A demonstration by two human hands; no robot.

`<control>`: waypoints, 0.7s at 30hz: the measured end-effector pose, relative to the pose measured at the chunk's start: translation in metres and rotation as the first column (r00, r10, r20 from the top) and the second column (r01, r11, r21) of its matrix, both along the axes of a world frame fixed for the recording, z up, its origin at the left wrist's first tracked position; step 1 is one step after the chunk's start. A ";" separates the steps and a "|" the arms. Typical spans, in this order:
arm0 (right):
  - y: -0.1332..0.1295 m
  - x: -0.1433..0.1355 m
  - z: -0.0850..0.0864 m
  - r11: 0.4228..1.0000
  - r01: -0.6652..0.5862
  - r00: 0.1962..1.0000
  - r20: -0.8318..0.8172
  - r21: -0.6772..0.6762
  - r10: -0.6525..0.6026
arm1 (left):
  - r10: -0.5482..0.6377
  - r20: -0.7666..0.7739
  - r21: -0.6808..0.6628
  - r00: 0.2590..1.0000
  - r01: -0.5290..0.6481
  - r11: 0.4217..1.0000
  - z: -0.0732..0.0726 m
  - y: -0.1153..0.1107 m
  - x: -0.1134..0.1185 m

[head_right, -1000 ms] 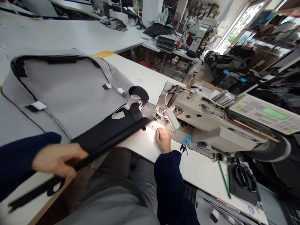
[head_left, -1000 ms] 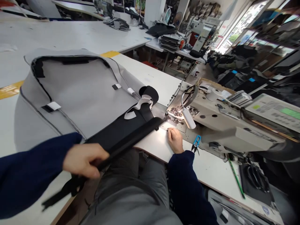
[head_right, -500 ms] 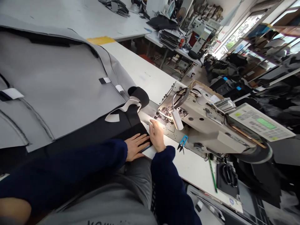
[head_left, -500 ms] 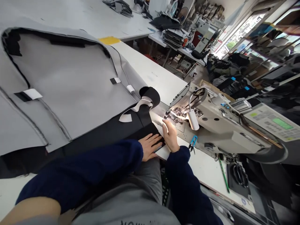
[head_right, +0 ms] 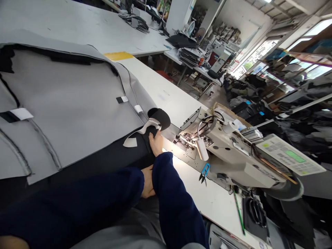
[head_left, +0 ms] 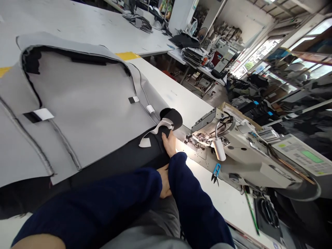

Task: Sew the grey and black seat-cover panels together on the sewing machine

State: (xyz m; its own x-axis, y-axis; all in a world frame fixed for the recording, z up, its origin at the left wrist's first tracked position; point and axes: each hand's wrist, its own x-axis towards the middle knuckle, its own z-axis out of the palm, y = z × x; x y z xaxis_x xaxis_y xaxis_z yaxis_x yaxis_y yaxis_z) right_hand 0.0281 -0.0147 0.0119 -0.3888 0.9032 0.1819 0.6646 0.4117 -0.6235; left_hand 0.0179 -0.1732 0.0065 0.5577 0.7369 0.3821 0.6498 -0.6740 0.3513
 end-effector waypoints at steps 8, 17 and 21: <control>-0.011 0.008 0.002 1.000 -0.017 0.999 -0.041 0.013 0.018 | 0.063 0.243 -0.319 0.968 0.018 0.948 0.028 0.001 -0.013; -0.039 0.022 -0.006 1.000 -0.021 1.000 -0.022 -0.002 0.021 | 0.650 0.403 -0.292 0.644 -0.582 0.759 0.076 0.084 -0.118; -0.056 0.028 -0.007 0.999 -0.029 0.998 -0.062 0.022 0.031 | 0.642 0.290 -0.367 0.710 -0.537 0.760 0.067 0.119 -0.118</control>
State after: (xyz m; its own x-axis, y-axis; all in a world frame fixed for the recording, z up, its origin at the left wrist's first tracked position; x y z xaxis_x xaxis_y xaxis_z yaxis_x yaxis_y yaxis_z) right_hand 0.0557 -0.0710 0.0046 -0.4030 0.8869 0.2257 0.6118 0.4445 -0.6543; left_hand -0.1002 -0.0538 0.0735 -0.1741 0.9577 0.2292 0.6633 -0.0580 0.7461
